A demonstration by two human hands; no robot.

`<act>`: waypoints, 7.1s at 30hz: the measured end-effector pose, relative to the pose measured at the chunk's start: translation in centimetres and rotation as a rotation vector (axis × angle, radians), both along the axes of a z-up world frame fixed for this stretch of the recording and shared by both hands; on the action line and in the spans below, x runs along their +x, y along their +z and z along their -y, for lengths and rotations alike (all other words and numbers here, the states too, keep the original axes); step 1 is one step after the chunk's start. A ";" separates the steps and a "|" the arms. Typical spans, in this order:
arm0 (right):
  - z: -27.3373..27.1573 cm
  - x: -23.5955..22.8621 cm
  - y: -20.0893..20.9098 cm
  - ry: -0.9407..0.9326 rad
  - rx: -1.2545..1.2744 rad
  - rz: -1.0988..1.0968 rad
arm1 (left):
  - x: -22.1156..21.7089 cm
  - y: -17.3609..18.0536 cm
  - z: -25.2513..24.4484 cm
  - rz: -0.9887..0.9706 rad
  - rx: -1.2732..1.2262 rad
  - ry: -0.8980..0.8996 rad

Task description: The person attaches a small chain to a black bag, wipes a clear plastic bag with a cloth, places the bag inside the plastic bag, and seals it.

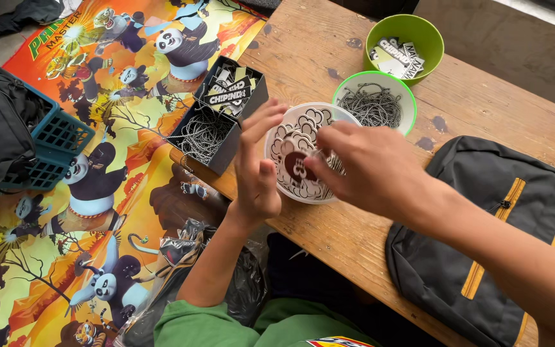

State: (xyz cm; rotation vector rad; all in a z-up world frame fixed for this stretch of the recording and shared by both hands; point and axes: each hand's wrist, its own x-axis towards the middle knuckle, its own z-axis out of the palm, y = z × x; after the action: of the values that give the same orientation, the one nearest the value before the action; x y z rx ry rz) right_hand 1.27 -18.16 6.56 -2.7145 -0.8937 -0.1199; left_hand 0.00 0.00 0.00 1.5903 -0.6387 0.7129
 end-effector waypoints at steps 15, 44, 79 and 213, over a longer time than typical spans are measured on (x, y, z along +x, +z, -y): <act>2.6 -1.3 0.2 0.056 0.419 0.205 | -2.3 3.8 4.2 0.316 -0.079 0.108; 25.8 -21.6 -6.9 -0.888 1.093 -0.240 | -5.7 -1.3 26.7 -0.141 0.006 -1.023; 23.1 -21.9 -11.6 -0.685 1.057 -0.169 | -6.0 -4.9 25.7 -0.233 0.336 -1.184; 26.9 -29.2 -12.2 -0.547 0.104 -0.363 | -11.1 -9.8 29.8 -0.111 0.372 -1.174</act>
State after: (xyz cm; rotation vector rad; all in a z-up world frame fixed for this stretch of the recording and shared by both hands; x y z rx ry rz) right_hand -27.91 -45.02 -5.66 -2.6807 -0.0359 0.2057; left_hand -11.09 -29.79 -9.82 1.2484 -1.4765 -0.3852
